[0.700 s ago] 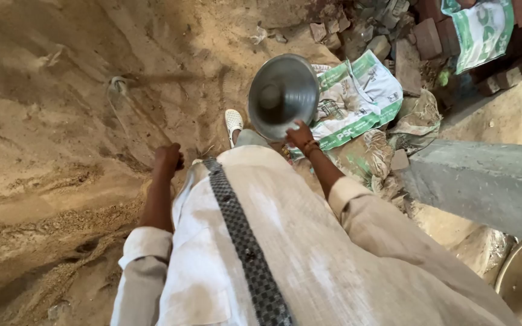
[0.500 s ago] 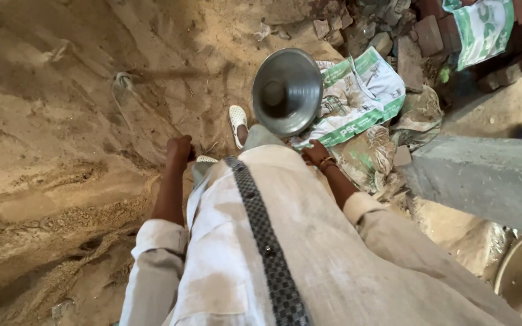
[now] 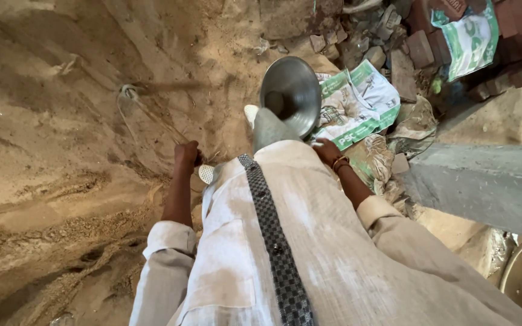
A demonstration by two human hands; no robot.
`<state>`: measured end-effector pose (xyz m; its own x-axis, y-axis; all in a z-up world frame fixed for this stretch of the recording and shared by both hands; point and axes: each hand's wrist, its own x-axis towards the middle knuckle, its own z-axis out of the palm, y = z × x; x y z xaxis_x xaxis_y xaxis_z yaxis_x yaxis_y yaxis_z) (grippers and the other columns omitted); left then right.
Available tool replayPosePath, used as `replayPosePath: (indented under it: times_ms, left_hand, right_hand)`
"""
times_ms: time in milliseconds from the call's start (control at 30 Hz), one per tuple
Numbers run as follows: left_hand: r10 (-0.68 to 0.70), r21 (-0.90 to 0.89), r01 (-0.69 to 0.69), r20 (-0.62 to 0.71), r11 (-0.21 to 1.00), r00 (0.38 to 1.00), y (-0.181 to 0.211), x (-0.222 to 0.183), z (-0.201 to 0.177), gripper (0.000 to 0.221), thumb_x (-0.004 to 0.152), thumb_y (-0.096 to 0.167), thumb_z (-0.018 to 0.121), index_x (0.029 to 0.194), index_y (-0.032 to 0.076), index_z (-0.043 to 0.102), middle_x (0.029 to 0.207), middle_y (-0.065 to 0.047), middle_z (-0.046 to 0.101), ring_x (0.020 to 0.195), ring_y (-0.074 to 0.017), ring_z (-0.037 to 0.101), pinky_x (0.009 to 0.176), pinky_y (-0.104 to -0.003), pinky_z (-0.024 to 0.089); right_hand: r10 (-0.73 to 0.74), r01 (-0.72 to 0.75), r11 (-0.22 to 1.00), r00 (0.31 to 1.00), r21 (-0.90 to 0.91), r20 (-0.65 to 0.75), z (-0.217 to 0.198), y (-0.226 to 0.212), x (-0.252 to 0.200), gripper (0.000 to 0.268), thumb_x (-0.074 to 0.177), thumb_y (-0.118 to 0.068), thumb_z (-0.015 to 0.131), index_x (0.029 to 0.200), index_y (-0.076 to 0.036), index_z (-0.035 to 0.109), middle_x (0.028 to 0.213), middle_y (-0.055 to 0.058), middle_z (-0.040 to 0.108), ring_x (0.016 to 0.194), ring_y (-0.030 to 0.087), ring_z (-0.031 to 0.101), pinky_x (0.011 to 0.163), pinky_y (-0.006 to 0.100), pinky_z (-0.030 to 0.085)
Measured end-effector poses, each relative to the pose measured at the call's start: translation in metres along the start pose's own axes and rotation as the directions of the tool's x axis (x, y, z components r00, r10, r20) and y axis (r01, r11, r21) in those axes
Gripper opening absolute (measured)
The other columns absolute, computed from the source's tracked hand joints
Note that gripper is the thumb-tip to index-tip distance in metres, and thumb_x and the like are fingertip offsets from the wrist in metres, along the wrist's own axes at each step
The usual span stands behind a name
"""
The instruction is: The person digs into a sand wall with a hoe, then uses a shovel to scoop loosened sand into a metal basin. They repeat digging and shoveling, moving the filled basin aside and continuing to loosen sand from the face of the pit.
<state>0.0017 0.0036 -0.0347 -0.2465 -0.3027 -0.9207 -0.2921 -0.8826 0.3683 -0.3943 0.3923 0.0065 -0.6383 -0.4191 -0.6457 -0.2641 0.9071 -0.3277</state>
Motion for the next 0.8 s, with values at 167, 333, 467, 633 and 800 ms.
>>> replayPosePath:
  times_ms: [167, 333, 467, 633, 800]
  left_hand:
    - [-0.005, 0.054, 0.006, -0.018, 0.999, 1.000, 0.009, -0.008, 0.001, 0.028, 0.094, 0.015, 0.062, 0.073, -0.001, 0.053, 0.062, -0.012, 0.056, 0.046, -0.0227, 0.051, 0.042, -0.038, 0.041]
    - [-0.028, 0.066, 0.033, -0.083, 0.997, 0.996, 0.004, -0.011, 0.002, 0.029, 0.094, 0.019, 0.064, 0.076, -0.003, 0.057, 0.065, -0.012, 0.059, 0.050, -0.0236, 0.055, 0.045, -0.039, 0.047]
    - [-0.082, 0.032, 0.088, -0.153, 0.996, 0.985, 0.006, -0.004, 0.009, 0.027, 0.094, 0.021, 0.066, 0.080, -0.002, 0.062, 0.066, -0.011, 0.060, 0.051, -0.0220, 0.056, 0.047, -0.038, 0.049]
    - [-0.153, -0.388, 0.109, -0.083, 0.915, 0.985, -0.075, 0.094, -0.003, 0.031, 0.097, 0.023, 0.066, 0.076, 0.006, 0.051, 0.057, -0.006, 0.048, 0.042, -0.0200, 0.044, 0.040, -0.035, 0.043]
    - [-0.311, -0.524, 0.208, -0.117, 0.826, 0.943, -0.034, 0.109, 0.045, 0.026, 0.096, 0.023, 0.061, 0.073, 0.009, 0.061, 0.053, -0.006, 0.048, 0.040, -0.0193, 0.041, 0.039, -0.035, 0.035]
  right_hand:
    - [0.099, -0.102, 0.993, 0.994, 0.052, 0.048, -0.036, -0.095, -0.006, 0.055, 0.090, -0.031, 0.071, 0.137, -0.005, 0.062, 0.109, 0.012, 0.074, 0.082, 0.018, 0.070, 0.075, 0.031, 0.057]
    - [0.183, -0.208, 0.972, 0.962, 0.106, 0.205, -0.042, -0.109, 0.058, 0.056, 0.090, -0.025, 0.068, 0.141, -0.005, 0.058, 0.102, 0.014, 0.075, 0.080, 0.021, 0.070, 0.071, 0.034, 0.059]
    - [0.171, -0.284, 0.918, 0.912, 0.275, 0.373, -0.043, -0.111, 0.151, 0.060, 0.094, -0.019, 0.068, 0.148, -0.007, 0.045, 0.095, 0.015, 0.071, 0.076, 0.023, 0.065, 0.065, 0.037, 0.056]
    - [-0.165, -0.287, 0.798, 0.741, 0.529, 0.651, -0.035, -0.082, 0.326, 0.055, 0.099, -0.008, 0.064, 0.124, 0.008, 0.018, 0.084, 0.010, 0.047, 0.071, 0.023, 0.051, 0.059, 0.039, 0.047]
    - [-0.022, -0.179, 0.924, 0.857, 0.339, 0.514, -0.111, -0.210, 0.319, 0.046, 0.098, -0.020, 0.063, 0.141, -0.008, 0.052, 0.093, 0.014, 0.070, 0.076, 0.022, 0.066, 0.065, 0.035, 0.055]
